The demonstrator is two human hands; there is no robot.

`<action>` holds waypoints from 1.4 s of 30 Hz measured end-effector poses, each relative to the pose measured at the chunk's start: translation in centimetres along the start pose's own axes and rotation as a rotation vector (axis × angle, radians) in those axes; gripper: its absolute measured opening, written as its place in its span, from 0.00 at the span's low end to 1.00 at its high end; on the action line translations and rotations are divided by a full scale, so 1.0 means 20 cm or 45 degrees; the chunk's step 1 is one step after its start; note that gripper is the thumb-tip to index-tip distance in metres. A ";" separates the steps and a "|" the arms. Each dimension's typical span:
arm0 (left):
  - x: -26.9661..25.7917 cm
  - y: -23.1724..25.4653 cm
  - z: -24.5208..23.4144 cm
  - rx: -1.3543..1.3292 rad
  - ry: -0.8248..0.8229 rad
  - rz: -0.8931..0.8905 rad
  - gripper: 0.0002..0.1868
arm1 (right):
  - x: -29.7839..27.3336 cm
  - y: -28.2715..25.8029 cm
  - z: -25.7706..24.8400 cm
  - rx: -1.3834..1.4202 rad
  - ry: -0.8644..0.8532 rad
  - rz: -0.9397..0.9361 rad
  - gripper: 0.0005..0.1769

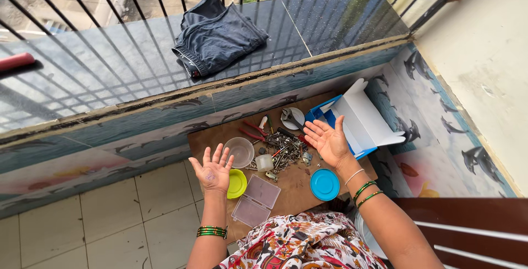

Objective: The person sits at a table and sorts a pile of hardware and tools. They move a stool, then pick up and place various items including a wrench, screwdriver, and pliers into a blue box. They also sort small metal parts into plastic containers and bowls.

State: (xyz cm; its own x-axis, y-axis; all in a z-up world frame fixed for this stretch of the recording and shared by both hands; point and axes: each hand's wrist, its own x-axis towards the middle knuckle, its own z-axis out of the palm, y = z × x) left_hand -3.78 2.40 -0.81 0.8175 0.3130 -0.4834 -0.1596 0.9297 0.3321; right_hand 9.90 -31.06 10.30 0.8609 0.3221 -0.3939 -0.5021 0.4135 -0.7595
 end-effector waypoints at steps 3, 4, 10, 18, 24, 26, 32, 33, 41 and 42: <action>-0.02 -0.05 -0.02 -0.013 0.038 0.043 0.54 | 0.08 -0.01 -0.04 0.000 -0.027 0.074 0.67; -0.02 -0.08 -0.02 -0.009 0.046 0.055 0.54 | 0.11 -0.01 -0.07 0.007 -0.037 0.095 0.67; 0.00 -0.33 0.01 -0.010 0.095 0.099 0.55 | 0.36 0.01 -0.24 0.054 -0.100 0.236 0.66; 0.22 -0.76 0.04 -0.137 -0.019 0.069 0.53 | 0.67 0.07 -0.54 0.135 -0.187 0.401 0.66; 0.43 -0.91 -0.05 -0.066 -0.022 0.005 0.51 | 0.88 0.22 -0.67 0.101 -0.162 0.424 0.66; 0.51 -0.93 -0.09 -0.028 -0.032 0.010 0.51 | 0.95 0.31 -0.69 0.094 -0.159 0.422 0.65; 0.80 -0.98 -0.24 -0.001 -0.135 0.018 0.51 | 1.19 0.57 -0.79 0.197 -0.244 0.454 0.63; 0.85 -1.00 -0.28 -0.006 -0.156 0.026 0.51 | 1.23 0.62 -0.82 0.211 -0.263 0.453 0.62; 1.18 -1.05 -0.45 0.006 -0.314 0.061 0.48 | 1.48 0.82 -0.96 0.230 -0.365 0.415 0.63; 1.21 -1.05 -0.46 0.011 -0.354 0.078 0.48 | 1.52 0.83 -0.97 0.229 -0.402 0.403 0.63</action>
State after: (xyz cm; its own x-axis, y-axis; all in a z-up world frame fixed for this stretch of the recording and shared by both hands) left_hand 14.35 -7.72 -26.88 0.9271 0.3022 -0.2218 -0.2097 0.9085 0.3615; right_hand 29.24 -31.00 -24.31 0.6106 0.6873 -0.3935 -0.7657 0.3854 -0.5149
